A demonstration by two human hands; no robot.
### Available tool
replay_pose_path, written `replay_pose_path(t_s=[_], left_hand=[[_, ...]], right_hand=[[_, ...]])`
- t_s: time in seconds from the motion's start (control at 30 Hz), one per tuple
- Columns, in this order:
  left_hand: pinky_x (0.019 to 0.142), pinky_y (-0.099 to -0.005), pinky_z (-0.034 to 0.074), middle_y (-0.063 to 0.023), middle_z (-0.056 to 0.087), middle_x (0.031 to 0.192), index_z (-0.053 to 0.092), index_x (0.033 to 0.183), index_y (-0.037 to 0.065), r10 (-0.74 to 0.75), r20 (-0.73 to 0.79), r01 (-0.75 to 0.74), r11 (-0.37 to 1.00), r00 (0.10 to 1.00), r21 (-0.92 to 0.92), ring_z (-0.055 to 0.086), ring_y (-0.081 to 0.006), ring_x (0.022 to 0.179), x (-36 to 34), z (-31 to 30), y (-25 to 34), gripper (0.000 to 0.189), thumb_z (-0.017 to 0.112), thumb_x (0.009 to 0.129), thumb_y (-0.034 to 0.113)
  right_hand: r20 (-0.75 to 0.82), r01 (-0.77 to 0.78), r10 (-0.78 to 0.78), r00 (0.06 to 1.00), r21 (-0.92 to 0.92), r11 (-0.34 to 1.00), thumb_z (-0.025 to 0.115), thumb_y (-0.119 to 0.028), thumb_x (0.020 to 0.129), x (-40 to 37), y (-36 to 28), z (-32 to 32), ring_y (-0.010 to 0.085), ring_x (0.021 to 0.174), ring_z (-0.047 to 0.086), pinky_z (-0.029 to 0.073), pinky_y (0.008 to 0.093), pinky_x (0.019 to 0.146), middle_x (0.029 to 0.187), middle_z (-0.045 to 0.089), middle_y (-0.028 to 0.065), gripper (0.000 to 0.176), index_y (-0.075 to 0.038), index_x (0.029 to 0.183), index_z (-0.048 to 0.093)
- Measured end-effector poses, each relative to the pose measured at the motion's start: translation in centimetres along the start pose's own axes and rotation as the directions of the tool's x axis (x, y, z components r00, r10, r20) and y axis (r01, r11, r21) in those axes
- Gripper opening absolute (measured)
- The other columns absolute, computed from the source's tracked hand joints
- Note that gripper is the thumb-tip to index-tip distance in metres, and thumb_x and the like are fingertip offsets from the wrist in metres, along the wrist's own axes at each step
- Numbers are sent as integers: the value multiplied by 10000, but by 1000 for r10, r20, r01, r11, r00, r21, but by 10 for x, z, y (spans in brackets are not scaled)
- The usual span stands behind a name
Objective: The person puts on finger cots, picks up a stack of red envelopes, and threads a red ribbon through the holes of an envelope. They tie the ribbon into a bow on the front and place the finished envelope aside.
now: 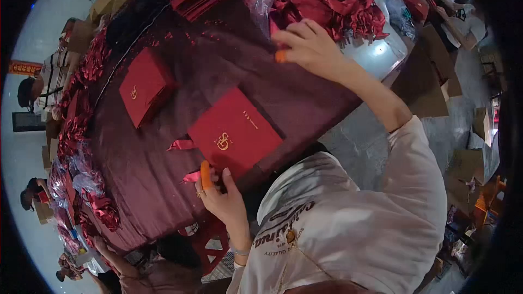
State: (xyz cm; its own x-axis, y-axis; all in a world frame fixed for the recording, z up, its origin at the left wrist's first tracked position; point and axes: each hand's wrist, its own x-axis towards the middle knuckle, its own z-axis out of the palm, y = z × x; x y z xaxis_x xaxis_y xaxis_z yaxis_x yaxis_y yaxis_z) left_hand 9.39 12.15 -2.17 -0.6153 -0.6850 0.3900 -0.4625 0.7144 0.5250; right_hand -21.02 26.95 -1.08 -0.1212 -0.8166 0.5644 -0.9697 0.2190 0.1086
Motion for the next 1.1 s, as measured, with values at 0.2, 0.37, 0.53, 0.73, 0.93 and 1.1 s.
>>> replay_pose_path(t_s=[0.2,0.37,0.53,0.73,0.93,1.1], left_hand=[[564,-243,396,-64,544,857,535,1115,-24,-190,68,201,942,979,-270,491,-136,669,-1,6,-18,367,675,784,50],[654,-229,462,-64,575,900,454,1252,-13,-285,157,325,850,946,-415,554,-118,755,1,0,-14,495,638,793,-35],[723,-240,466,-70,579,984,441,1272,-4,-318,288,427,725,903,-541,561,-125,833,0,-8,-17,504,630,805,-10],[741,-234,476,-52,548,979,481,1205,-26,-291,440,494,732,849,-469,551,-105,878,8,-18,-10,442,641,794,-36],[642,-239,450,-78,541,905,523,1224,34,-167,228,259,842,959,-473,530,-140,734,1,-15,-18,544,731,722,56],[668,-210,430,0,503,888,538,1183,-5,-364,244,438,713,899,-548,498,-82,758,-8,-12,-32,471,721,750,36]], right_hand=[[53,146,-291,955,770,621,518,-166,842,2,-127,-6,284,969,572,497,384,769,1093,545,89,182,-58,983,553],[336,-338,67,939,875,346,521,-159,890,22,-182,26,275,896,587,482,367,747,1035,555,107,238,-75,1108,567],[337,-336,46,940,900,277,555,-109,871,27,-172,21,249,887,582,461,318,764,968,573,88,188,-80,1046,615],[522,-523,-44,852,852,3,512,-56,880,33,-168,13,148,836,579,465,265,724,922,605,82,182,-10,1024,614],[601,-602,-30,799,796,-66,556,-47,857,47,-170,11,130,868,589,461,262,782,935,636,71,185,-6,1026,618],[566,-570,71,822,814,108,609,-93,844,66,-165,17,139,925,580,444,270,835,971,640,70,186,-12,1012,618]])
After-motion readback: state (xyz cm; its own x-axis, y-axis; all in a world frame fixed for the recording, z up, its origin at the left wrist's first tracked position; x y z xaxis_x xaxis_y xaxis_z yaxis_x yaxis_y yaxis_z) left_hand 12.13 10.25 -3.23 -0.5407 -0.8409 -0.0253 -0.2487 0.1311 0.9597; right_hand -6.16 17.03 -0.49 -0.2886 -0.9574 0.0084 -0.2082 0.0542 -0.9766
